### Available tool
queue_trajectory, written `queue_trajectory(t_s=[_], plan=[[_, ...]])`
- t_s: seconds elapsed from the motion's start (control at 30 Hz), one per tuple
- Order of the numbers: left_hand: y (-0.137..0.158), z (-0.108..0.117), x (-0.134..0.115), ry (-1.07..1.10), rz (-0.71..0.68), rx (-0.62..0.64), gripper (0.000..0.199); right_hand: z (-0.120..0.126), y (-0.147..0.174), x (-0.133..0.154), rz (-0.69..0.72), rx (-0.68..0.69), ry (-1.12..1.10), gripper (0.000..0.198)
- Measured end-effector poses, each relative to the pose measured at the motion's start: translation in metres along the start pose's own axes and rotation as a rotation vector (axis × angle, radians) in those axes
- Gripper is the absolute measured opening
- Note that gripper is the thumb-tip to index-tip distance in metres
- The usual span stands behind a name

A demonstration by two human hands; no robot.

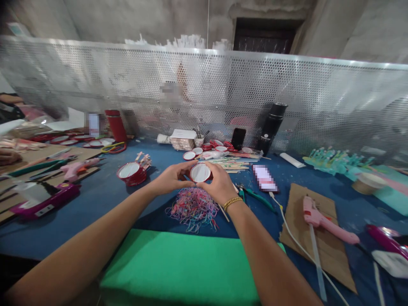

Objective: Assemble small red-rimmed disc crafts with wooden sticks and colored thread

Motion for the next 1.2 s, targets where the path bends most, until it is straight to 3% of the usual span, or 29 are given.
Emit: queue_trajectory(t_s=[0.1, 0.23, 0.8, 1.2], plan=[[-0.001, 0.001, 0.005, -0.017, -0.014, -0.018, 0.083, -0.001, 0.000, -0.003, 0.009, 0.059, -0.054, 0.078], [-0.001, 0.000, 0.008, -0.008, -0.018, -0.014, 0.078, -0.002, -0.001, -0.006, 0.011, 0.096, -0.089, 0.070], [0.001, -0.001, -0.012, -0.246, -0.070, -0.013, 0.068, 0.000, -0.003, 0.000, -0.031, 0.118, -0.070, 0.062], [0.001, -0.001, -0.011, -0.182, -0.055, -0.019, 0.068, 0.000, -0.003, -0.009, -0.016, 0.104, -0.153, 0.065]])
Point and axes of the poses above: each hand's wrist, its own y-axis away from the middle knuckle, its own z-axis out of the back of the hand, x = y × z, the point moved 4 cm from there along -y, towards the middle knuckle, and after that the axes turned 4 degrees about -y, right-handed, at the moved point
